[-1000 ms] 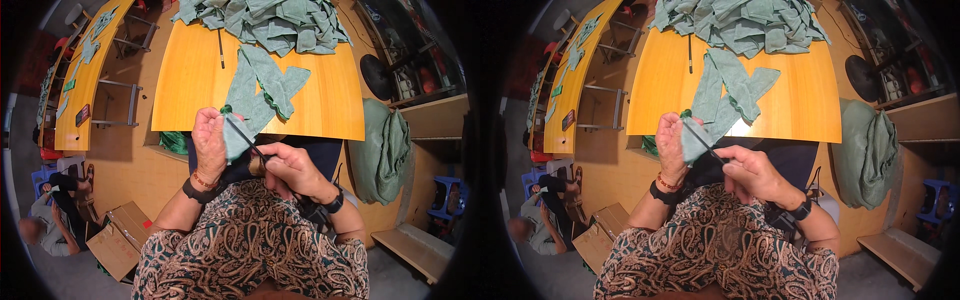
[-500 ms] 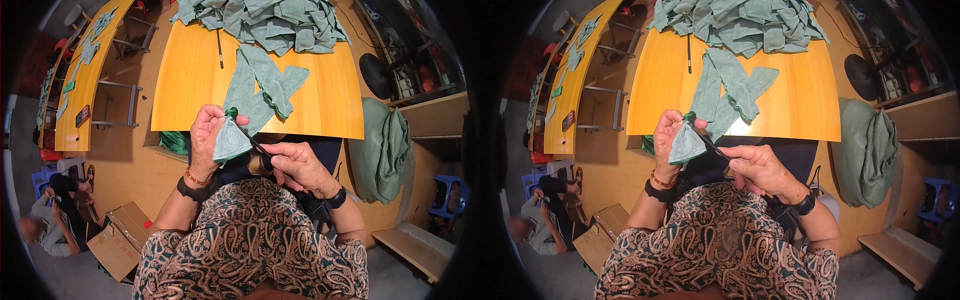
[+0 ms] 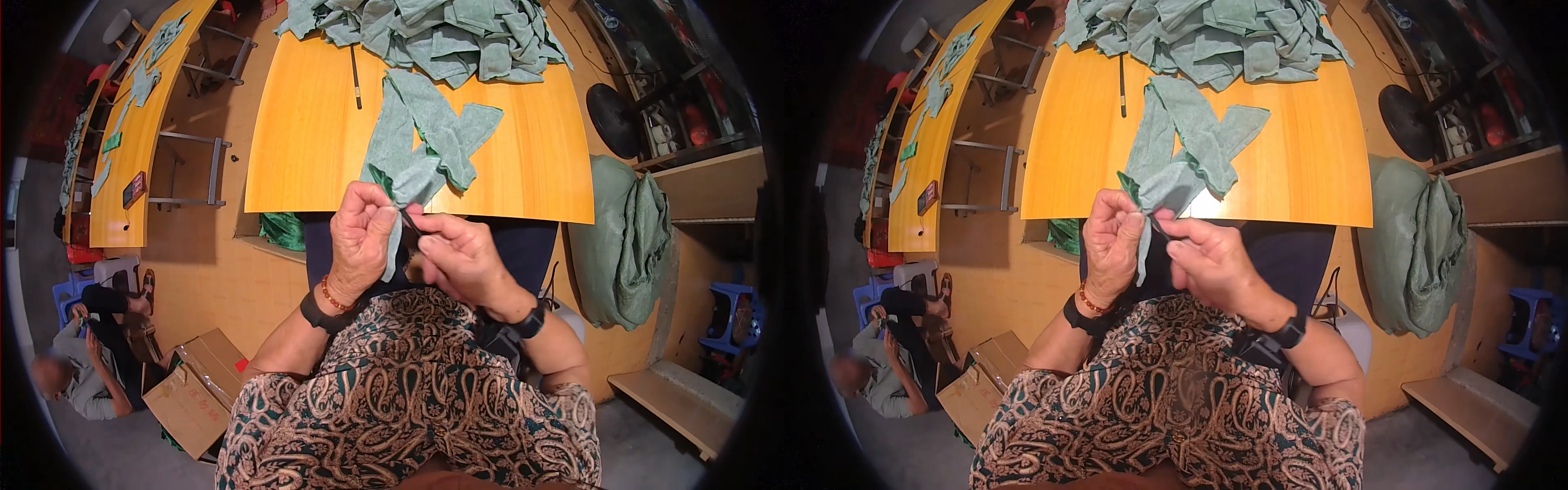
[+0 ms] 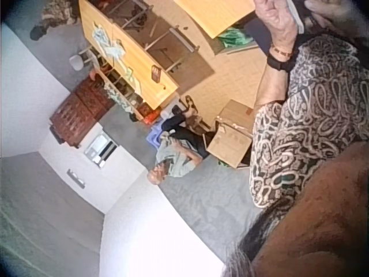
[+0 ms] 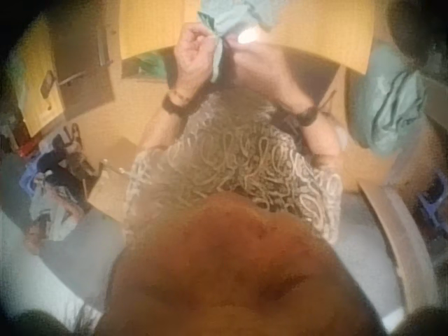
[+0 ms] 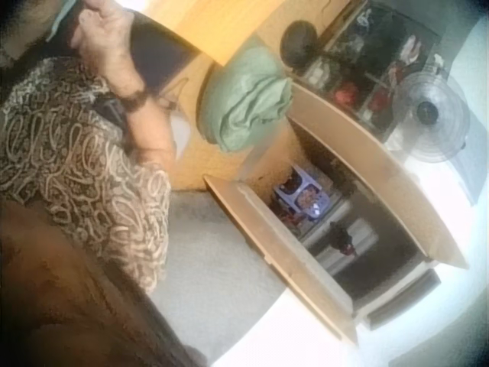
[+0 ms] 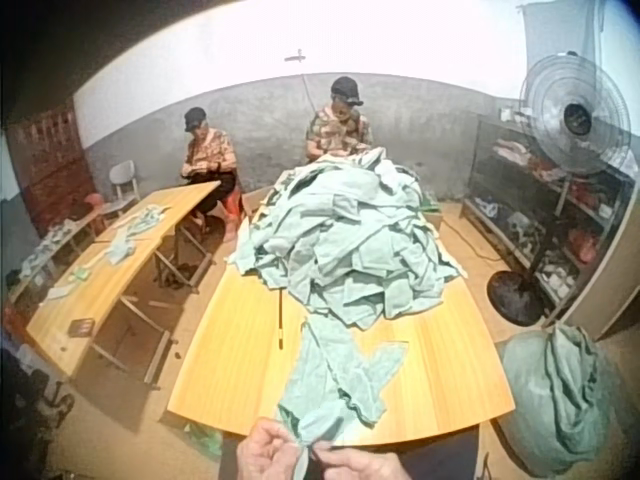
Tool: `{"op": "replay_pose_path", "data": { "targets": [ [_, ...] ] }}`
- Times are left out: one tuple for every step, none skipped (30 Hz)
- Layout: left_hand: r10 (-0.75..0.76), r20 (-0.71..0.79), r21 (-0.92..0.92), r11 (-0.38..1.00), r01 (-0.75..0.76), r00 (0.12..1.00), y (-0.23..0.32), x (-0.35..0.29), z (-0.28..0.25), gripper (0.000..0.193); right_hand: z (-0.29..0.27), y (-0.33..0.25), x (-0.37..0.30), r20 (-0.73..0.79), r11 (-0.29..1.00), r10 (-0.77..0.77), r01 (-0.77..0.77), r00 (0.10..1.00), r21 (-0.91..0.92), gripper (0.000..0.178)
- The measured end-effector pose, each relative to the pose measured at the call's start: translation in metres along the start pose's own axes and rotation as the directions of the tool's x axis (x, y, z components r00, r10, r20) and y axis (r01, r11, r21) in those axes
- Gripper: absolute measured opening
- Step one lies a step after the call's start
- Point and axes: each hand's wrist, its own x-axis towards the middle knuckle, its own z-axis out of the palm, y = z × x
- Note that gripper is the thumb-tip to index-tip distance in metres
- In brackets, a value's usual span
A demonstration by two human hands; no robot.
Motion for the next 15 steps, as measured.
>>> {"op": "replay_pose_path", "data": {
  "targets": [
    [-0.020, -0.022, -0.028, 0.999, 0.019, 1.000, -0.001, 0.002, 0.000, 0.008, 0.004, 0.006, 0.005, -0.025, 0.999, -0.049, 0.049, 0.998, 0.011, 0.030],
    [-0.040, -0.044, -0.052, 0.998, 0.038, 0.998, -0.002, 0.004, 0.000, 0.009, 0.008, -0.003, 0.004, -0.020, 1.000, -0.004, 0.004, 1.000, -0.016, 0.033],
    [-0.061, -0.066, -0.076, 0.996, 0.056, 0.996, -0.001, 0.006, 0.000, 0.009, 0.009, -0.005, 0.005, -0.001, 1.000, 0.013, -0.013, 1.000, 0.016, 0.033],
    [-0.087, -0.079, -0.147, 0.986, 0.075, 0.993, 0.003, 0.006, 0.002, 0.010, 0.007, -0.007, 0.005, 0.018, 0.998, 0.031, -0.031, 0.999, 0.048, 0.033],
    [-0.093, -0.096, -0.169, 0.983, 0.076, 0.991, 0.003, 0.007, 0.000, 0.011, 0.004, -0.010, 0.002, 0.032, 0.996, 0.051, -0.053, 0.998, 0.074, 0.034],
    [-0.100, -0.114, -0.191, 0.979, 0.077, 0.988, 0.002, 0.008, -0.004, 0.011, 0.000, -0.017, -0.002, 0.031, 0.989, 0.123, -0.125, 0.992, 0.072, 0.034],
    [-0.107, -0.130, -0.213, 0.974, 0.078, 0.986, 0.001, 0.010, -0.006, 0.011, -0.006, -0.021, -0.008, 0.044, 0.988, 0.143, -0.145, 0.989, 0.048, 0.033],
    [-0.114, -0.146, -0.214, 0.974, 0.081, 0.983, 0.000, 0.011, -0.007, 0.011, -0.011, -0.024, -0.013, 0.060, 0.985, 0.167, -0.169, 0.984, 0.020, 0.033],
    [-0.120, -0.162, -0.215, 0.973, 0.084, 0.979, 0.000, 0.014, -0.008, 0.012, -0.016, -0.025, -0.019, 0.075, 0.982, 0.191, -0.191, 0.979, -0.009, 0.033],
    [-0.127, -0.177, -0.216, 0.972, 0.088, 0.976, -0.001, 0.015, -0.008, 0.012, -0.020, -0.022, -0.024, 0.088, 0.984, 0.180, -0.178, 0.980, -0.031, 0.031],
    [-0.135, -0.188, -0.214, 0.972, 0.094, 0.973, -0.001, 0.016, -0.008, 0.013, -0.021, -0.021, -0.028, 0.085, 0.983, 0.182, -0.178, 0.980, -0.053, 0.032],
    [-0.136, -0.191, -0.209, 0.973, 0.095, 0.972, -0.001, 0.016, -0.007, 0.013, -0.021, -0.020, -0.030, 0.082, 0.981, 0.183, -0.177, 0.980, -0.074, 0.032],
    [-0.137, -0.194, -0.205, 0.974, 0.097, 0.971, -0.002, 0.016, -0.006, 0.012, -0.021, -0.019, -0.031, 0.079, 0.980, 0.185, -0.177, 0.980, -0.096, 0.032],
    [-0.138, -0.193, -0.198, 0.975, 0.099, 0.972, -0.002, 0.016, -0.005, 0.012, -0.021, -0.019, -0.029, 0.079, 0.983, 0.174, -0.168, 0.981, -0.078, 0.031],
    [-0.144, -0.157, -0.174, 0.978, 0.116, 0.977, -0.001, 0.015, -0.007, 0.013, -0.021, -0.018, -0.024, 0.079, 0.985, 0.165, -0.160, 0.983, -0.061, 0.031]
  ]
}}
